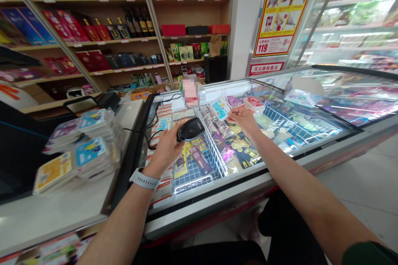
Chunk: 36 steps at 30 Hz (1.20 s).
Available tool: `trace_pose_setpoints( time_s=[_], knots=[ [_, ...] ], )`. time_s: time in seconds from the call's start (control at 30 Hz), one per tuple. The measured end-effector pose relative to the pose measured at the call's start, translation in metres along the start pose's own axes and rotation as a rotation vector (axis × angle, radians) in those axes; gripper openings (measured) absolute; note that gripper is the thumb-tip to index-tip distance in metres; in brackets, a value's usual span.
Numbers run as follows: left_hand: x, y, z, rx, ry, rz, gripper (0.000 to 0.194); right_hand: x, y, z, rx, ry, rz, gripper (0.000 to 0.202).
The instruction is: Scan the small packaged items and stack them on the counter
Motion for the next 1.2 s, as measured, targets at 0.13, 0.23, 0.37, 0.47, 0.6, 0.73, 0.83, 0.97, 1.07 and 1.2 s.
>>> trace_pose_setpoints(
  time_s=[0.13, 0.23, 0.37, 0.47, 0.6, 0.73, 0.83, 0.97, 1.07, 1.2],
  knots=[
    [0.0001, 0.0, 0.0004, -0.004, 0.005, 0.007, 0.057, 0.001, -0.0006, 0.0002, 0.014, 0.009, -0.007, 0.037],
    [0.0009, 0.0, 0.0003, -0.008, 0.012, 0.009, 0.058, 0.0013, -0.0007, 0.0001, 0.009, 0.009, -0.007, 0.037],
    [0.0013, 0.0, -0.0002, -0.009, 0.018, 0.012, 0.059, 0.0016, -0.0012, 0.0003, 0.006, 0.007, -0.004, 0.038],
    [0.0008, 0.0001, -0.0005, -0.001, 0.016, 0.008, 0.059, 0.0022, -0.0019, 0.0004, 0.008, 0.009, -0.006, 0.039],
    [0.0001, 0.0, -0.0008, -0.007, 0.008, 0.012, 0.059, 0.0027, -0.0024, 0.0005, 0.008, 0.015, -0.003, 0.039],
    [0.0001, 0.0001, -0.0007, -0.007, -0.008, 0.019, 0.061, 0.0023, -0.0023, 0.0003, 0.008, 0.015, -0.002, 0.04],
    [0.0002, 0.0003, -0.0009, -0.009, -0.019, 0.019, 0.062, 0.0014, -0.0021, 0.0002, 0.013, 0.016, -0.001, 0.041],
    [0.0008, 0.0005, -0.001, -0.013, -0.014, 0.013, 0.061, 0.0009, -0.0024, 0.0006, 0.016, 0.019, 0.005, 0.04],
    [0.0013, 0.0007, -0.0012, -0.009, -0.008, 0.003, 0.06, 0.002, -0.0031, 0.0011, 0.019, 0.027, 0.002, 0.04],
    [0.0011, 0.0006, -0.0021, -0.014, 0.004, 0.001, 0.058, 0.0037, -0.0039, 0.0013, 0.017, 0.014, -0.003, 0.04]
  ],
)
Point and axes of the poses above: each hand's wrist, its own y-axis towards the middle knuckle, its own z-axis out of the palm, x = y × z, the point moved 3 cm from there along y, towards the middle knuckle
